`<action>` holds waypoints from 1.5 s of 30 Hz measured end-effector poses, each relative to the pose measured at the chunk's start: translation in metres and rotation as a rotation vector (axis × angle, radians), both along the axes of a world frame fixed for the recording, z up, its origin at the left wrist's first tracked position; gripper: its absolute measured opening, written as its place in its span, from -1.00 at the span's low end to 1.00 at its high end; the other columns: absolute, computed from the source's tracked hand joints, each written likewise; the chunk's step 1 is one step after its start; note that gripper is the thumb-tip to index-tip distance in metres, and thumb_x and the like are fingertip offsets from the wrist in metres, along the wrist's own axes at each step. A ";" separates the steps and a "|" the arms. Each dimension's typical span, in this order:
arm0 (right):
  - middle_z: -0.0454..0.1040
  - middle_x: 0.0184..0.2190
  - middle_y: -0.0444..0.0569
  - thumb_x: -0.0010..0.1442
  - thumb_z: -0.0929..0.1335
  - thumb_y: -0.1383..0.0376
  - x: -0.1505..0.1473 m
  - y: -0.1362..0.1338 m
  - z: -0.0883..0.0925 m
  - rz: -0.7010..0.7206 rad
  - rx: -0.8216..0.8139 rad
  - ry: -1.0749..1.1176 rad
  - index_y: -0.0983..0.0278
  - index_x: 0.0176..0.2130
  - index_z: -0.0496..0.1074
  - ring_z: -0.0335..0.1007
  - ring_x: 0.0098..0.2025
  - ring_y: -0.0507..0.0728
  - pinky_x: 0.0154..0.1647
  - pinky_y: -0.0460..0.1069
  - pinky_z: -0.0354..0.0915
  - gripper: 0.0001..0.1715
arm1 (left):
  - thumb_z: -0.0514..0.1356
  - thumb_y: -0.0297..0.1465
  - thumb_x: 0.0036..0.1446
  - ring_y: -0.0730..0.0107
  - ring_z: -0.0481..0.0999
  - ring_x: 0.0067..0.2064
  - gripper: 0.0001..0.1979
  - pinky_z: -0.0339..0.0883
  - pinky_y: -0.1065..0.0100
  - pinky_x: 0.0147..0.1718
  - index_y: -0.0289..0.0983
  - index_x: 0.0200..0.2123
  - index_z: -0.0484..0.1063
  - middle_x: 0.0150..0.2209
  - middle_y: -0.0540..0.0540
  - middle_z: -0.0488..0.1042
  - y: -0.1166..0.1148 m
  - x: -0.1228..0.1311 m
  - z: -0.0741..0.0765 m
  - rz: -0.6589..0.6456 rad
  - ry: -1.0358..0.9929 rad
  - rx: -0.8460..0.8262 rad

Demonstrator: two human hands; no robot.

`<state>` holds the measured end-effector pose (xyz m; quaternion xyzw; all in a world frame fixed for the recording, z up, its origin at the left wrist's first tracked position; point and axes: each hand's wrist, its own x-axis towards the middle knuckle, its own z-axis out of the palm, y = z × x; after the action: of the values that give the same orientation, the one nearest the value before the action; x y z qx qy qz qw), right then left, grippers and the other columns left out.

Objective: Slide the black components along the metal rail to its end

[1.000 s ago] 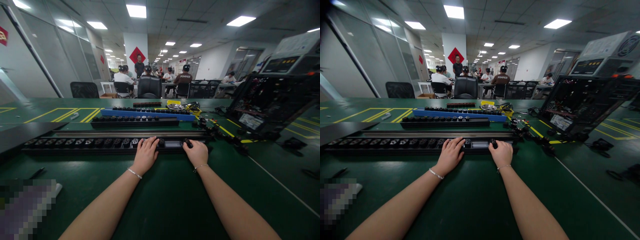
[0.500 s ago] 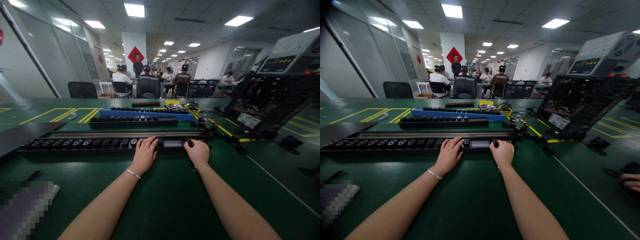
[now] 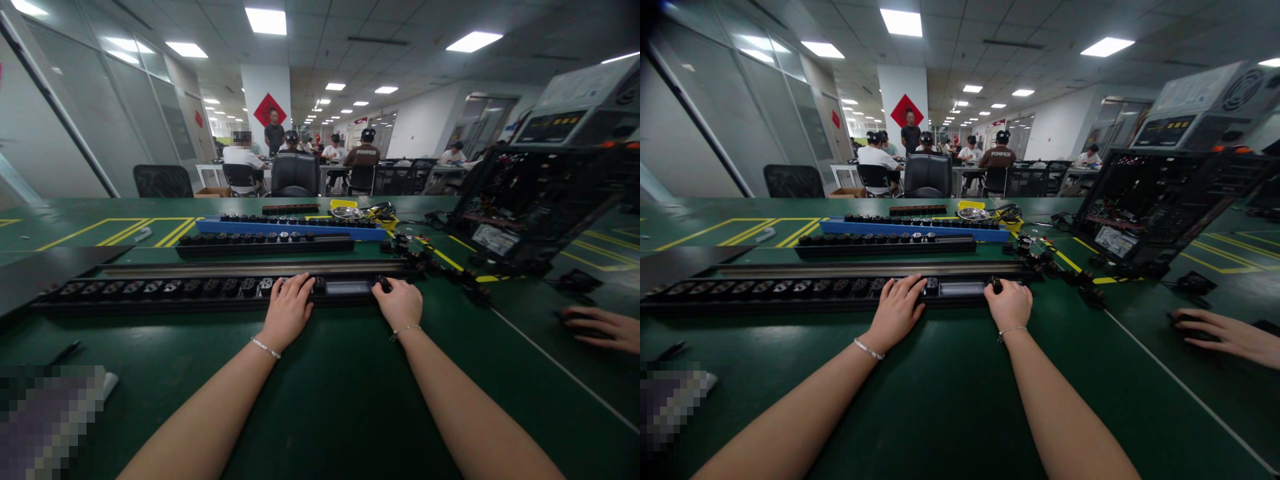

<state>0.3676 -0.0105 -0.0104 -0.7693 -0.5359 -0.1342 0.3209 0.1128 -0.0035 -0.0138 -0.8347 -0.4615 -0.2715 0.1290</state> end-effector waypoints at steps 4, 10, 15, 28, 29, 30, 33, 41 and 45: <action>0.51 -0.38 0.06 0.09 0.22 0.14 0.001 0.000 0.001 -0.011 -0.010 -0.001 0.30 -0.33 0.53 0.35 -0.28 0.18 -0.11 0.06 0.14 -0.61 | 0.10 -0.39 0.16 0.14 0.26 0.21 -0.52 -0.03 -0.02 0.22 -0.19 0.18 0.24 0.21 -0.16 0.29 0.000 0.000 0.000 0.000 -0.001 -0.010; 0.51 -0.39 0.07 0.08 0.23 0.15 0.005 0.000 0.001 -0.036 -0.025 -0.015 0.32 -0.33 0.54 0.34 -0.30 0.19 -0.17 0.05 0.15 -0.61 | 0.10 -0.39 0.16 0.14 0.26 0.20 -0.50 -0.01 -0.01 0.22 -0.19 0.18 0.24 0.21 -0.16 0.29 0.000 0.000 -0.001 0.000 0.000 0.001; 0.51 -0.39 0.07 0.08 0.23 0.15 0.008 -0.001 0.002 -0.038 -0.018 -0.016 0.31 -0.33 0.54 0.34 -0.29 0.19 -0.18 0.06 0.15 -0.61 | 0.10 -0.39 0.15 0.12 0.27 0.20 -0.50 -0.01 -0.02 0.22 -0.17 0.19 0.24 0.20 -0.17 0.30 0.001 -0.001 -0.002 -0.002 -0.002 0.008; 0.51 -0.40 0.08 0.07 0.22 0.13 0.016 -0.001 0.002 -0.077 -0.019 0.003 0.30 -0.34 0.54 0.33 -0.31 0.20 -0.20 0.06 0.15 -0.60 | 0.08 -0.38 0.17 0.13 0.25 0.21 -0.52 -0.03 -0.01 0.22 -0.18 0.19 0.23 0.21 -0.16 0.29 0.001 -0.001 -0.002 -0.007 -0.001 0.007; 0.51 -0.40 0.08 0.07 0.22 0.13 0.017 -0.001 0.002 -0.079 -0.021 0.010 0.30 -0.33 0.54 0.33 -0.31 0.20 -0.20 0.06 0.15 -0.59 | 0.08 -0.38 0.17 0.13 0.25 0.21 -0.52 -0.03 -0.01 0.22 -0.18 0.18 0.23 0.21 -0.16 0.29 0.001 -0.001 -0.002 -0.006 -0.001 0.005; 0.51 -0.39 0.08 0.07 0.22 0.13 0.018 -0.001 0.002 -0.083 -0.022 0.016 0.30 -0.33 0.55 0.33 -0.31 0.20 -0.20 0.06 0.15 -0.59 | 0.09 -0.38 0.17 0.13 0.25 0.21 -0.52 -0.03 -0.01 0.22 -0.18 0.18 0.24 0.21 -0.16 0.29 0.001 -0.001 -0.001 -0.005 -0.001 0.002; 0.51 -0.37 0.10 0.07 0.23 0.13 0.018 -0.001 0.002 -0.098 -0.031 0.030 0.31 -0.28 0.55 0.33 -0.28 0.21 -0.20 0.06 0.16 -0.57 | 0.09 -0.38 0.17 0.14 0.25 0.21 -0.52 -0.03 -0.01 0.22 -0.19 0.18 0.24 0.22 -0.15 0.29 0.001 -0.001 -0.001 -0.004 -0.001 -0.002; 0.51 -0.26 0.10 0.08 0.21 0.13 0.017 -0.003 0.007 -0.158 -0.111 0.096 0.32 -0.17 0.54 0.33 -0.19 0.22 -0.21 0.03 0.18 -0.51 | 0.11 -0.38 0.16 0.13 0.26 0.20 -0.51 -0.02 -0.01 0.22 -0.19 0.18 0.24 0.21 -0.15 0.29 0.001 -0.001 -0.003 -0.001 0.007 0.008; 0.51 -0.22 0.10 0.08 0.21 0.12 0.018 -0.005 0.009 -0.160 -0.132 0.135 0.32 -0.13 0.53 0.31 -0.14 0.23 -0.19 0.03 0.19 -0.50 | 0.11 -0.37 0.15 0.12 0.26 0.20 -0.51 0.00 -0.01 0.21 -0.18 0.18 0.25 0.21 -0.15 0.30 0.002 -0.001 -0.003 0.003 0.007 0.017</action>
<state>0.3852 -0.0150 -0.0012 -0.8362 -0.4577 -0.0717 0.2934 0.1118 -0.0018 -0.0166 -0.8338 -0.4600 -0.2722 0.1381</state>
